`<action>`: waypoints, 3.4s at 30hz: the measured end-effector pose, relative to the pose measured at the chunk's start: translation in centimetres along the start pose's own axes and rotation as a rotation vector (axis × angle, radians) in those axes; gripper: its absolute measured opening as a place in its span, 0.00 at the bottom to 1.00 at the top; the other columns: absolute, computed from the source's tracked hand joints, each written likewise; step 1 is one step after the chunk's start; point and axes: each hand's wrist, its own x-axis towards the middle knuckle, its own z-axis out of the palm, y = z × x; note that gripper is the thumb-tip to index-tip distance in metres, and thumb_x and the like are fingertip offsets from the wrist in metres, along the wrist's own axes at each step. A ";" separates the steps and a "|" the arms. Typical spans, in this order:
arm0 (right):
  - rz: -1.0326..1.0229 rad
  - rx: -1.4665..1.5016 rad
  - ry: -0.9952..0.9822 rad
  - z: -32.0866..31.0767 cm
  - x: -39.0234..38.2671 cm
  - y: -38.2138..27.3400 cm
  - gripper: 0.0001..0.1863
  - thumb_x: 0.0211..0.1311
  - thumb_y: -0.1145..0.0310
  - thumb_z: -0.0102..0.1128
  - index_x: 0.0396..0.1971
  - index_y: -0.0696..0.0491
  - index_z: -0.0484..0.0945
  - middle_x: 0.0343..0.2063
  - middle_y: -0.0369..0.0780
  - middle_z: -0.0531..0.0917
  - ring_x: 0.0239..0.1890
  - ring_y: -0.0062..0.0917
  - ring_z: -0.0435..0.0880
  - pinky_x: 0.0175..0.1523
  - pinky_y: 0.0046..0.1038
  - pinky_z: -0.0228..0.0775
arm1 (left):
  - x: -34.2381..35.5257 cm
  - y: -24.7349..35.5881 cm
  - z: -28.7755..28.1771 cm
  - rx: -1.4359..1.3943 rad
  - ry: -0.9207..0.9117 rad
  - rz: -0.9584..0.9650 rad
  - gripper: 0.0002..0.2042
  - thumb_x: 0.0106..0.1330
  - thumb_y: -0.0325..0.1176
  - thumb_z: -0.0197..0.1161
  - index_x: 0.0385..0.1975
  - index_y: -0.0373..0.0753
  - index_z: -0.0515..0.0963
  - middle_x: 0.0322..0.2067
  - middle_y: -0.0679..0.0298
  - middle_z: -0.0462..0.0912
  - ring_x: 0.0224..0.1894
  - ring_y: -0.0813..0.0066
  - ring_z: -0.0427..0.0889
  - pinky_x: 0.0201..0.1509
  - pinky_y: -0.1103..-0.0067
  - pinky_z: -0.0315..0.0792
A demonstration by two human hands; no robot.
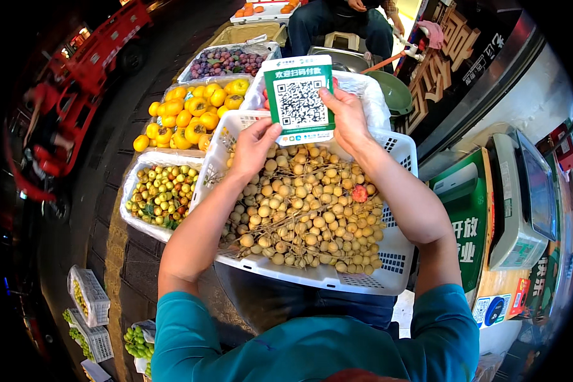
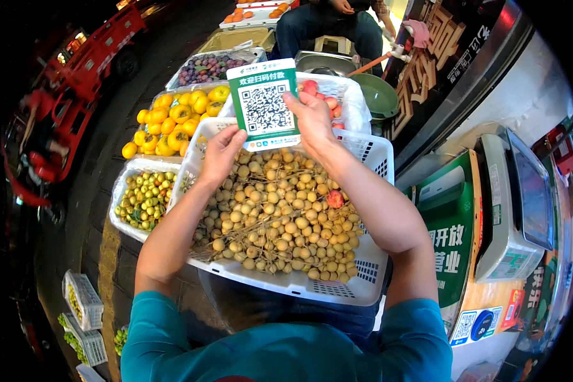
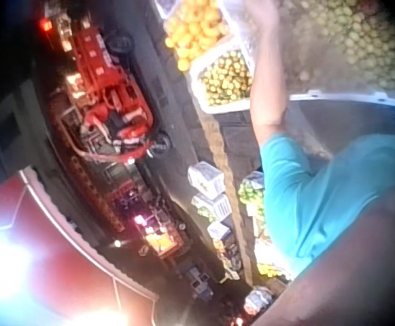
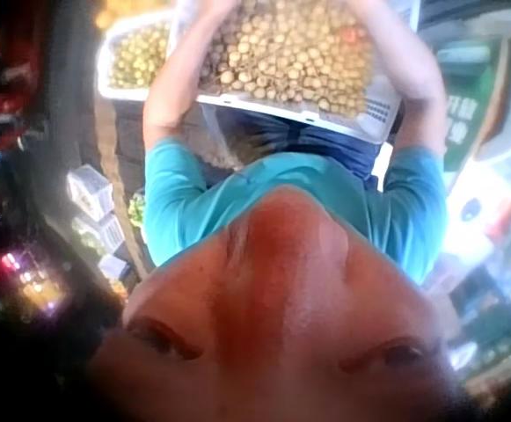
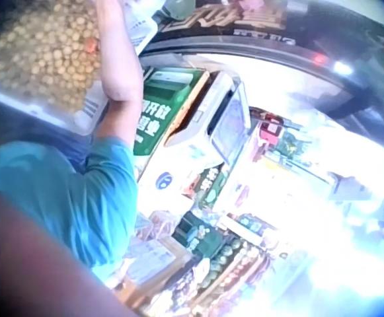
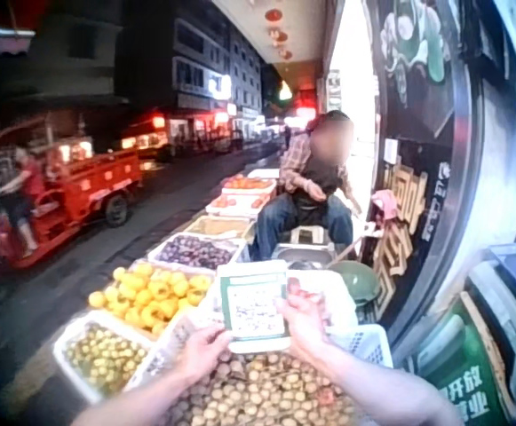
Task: The person sorts longan fruit from a white crate, picking individual pieces and placing them into a plastic bag. They also handle a QR code sign and a plastic bag during the process.
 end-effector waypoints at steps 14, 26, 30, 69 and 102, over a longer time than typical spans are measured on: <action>0.021 -0.431 0.186 -1.4 0.9 -2.2 0.17 0.71 0.59 0.59 0.34 0.61 0.83 0.28 0.40 0.86 0.26 0.20 0.83 0.31 0.20 0.74 | 0.5 0.3 -1.0 0.028 -0.079 -0.150 0.11 0.74 0.31 0.57 0.46 0.29 0.82 0.40 0.64 0.87 0.41 0.82 0.81 0.49 0.81 0.74; -0.246 -1.714 0.342 -9.9 4.2 -2.8 0.23 0.63 0.50 0.60 0.47 0.54 0.84 0.44 0.50 0.86 0.49 0.41 0.85 0.55 0.38 0.75 | 0.9 -0.2 -2.4 -0.011 0.163 -0.158 0.13 0.74 0.33 0.58 0.45 0.29 0.82 0.38 0.63 0.87 0.39 0.81 0.80 0.48 0.81 0.72; 0.295 -1.847 0.249 -12.7 3.7 -4.5 0.34 0.51 0.45 0.70 0.46 0.62 0.82 0.48 0.54 0.83 0.51 0.45 0.84 0.55 0.38 0.75 | 1.7 -1.9 -3.0 0.074 0.242 -0.172 0.13 0.72 0.35 0.60 0.42 0.30 0.83 0.37 0.63 0.87 0.37 0.79 0.80 0.47 0.80 0.72; -0.119 -0.561 0.045 4.9 -3.0 0.9 0.16 0.72 0.62 0.56 0.37 0.62 0.82 0.22 0.36 0.84 0.16 0.14 0.75 0.20 0.19 0.63 | -1.4 1.7 -0.7 0.821 -0.163 0.314 0.43 0.59 0.41 0.62 0.72 0.29 0.51 0.72 0.39 0.50 0.75 0.46 0.51 0.77 0.63 0.54; -0.323 -1.049 -0.238 3.2 -2.9 1.1 0.36 0.67 0.55 0.61 0.67 0.62 0.65 0.53 0.49 0.79 0.38 0.29 0.83 0.47 0.30 0.76 | 2.8 -3.5 -10.1 0.726 0.522 -0.067 0.15 0.65 0.36 0.63 0.48 0.37 0.81 0.36 0.45 0.85 0.42 0.47 0.84 0.49 0.62 0.75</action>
